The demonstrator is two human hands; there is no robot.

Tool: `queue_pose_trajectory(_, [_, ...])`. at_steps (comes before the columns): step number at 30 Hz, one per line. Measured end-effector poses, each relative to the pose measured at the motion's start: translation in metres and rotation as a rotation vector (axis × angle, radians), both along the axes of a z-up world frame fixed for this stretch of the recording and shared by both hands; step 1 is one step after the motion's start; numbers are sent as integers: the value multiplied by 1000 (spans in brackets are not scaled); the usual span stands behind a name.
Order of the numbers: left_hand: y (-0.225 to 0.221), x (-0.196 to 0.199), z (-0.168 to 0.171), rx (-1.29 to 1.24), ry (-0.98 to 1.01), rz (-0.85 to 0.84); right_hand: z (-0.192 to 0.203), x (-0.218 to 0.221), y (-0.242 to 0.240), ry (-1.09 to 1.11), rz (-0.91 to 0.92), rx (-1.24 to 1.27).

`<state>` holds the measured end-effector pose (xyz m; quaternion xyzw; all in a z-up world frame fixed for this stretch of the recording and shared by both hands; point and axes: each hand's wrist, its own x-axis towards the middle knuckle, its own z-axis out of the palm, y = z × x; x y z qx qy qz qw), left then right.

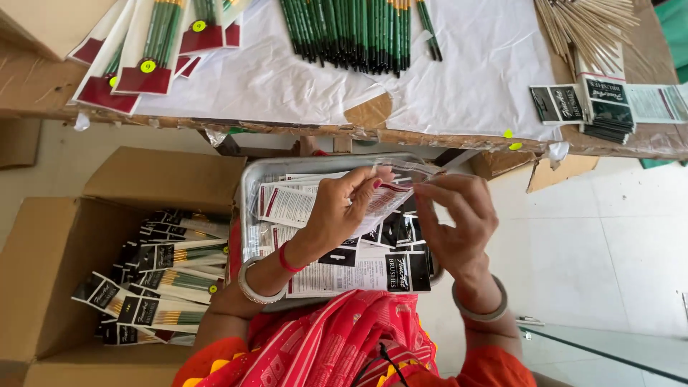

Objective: The person places individual paintbrushes into clear plastic sleeves, seals the sleeves, and places them into a cardboard box.

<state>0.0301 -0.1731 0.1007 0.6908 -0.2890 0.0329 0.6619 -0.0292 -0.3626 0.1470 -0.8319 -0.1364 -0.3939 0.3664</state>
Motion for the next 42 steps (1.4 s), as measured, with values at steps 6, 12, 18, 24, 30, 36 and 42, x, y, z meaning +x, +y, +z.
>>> queue_pose_trajectory(6, [3,0,3,-25,-48,-42,42,30,15,-39,146,-625])
queue_pose_trajectory(12, [3,-3,-9,203,-144,-29,35,48,-4,50,268,-629])
queue_pose_trajectory(18, [19,-8,2,101,-111,-127,-66,16,-99,192,-103,370])
queue_pose_trajectory(24, [27,5,-3,-24,-13,-166,-97,11,-89,686,-194,146])
queue_pose_trajectory(30, [27,6,-3,-25,51,-114,-73,24,-15,483,534,727])
queue_pose_trajectory(36, [56,22,-15,176,-160,111,-89,54,-18,448,397,496])
queue_pose_trajectory(42, [85,54,0,270,-423,-152,-74,77,-26,335,711,302])
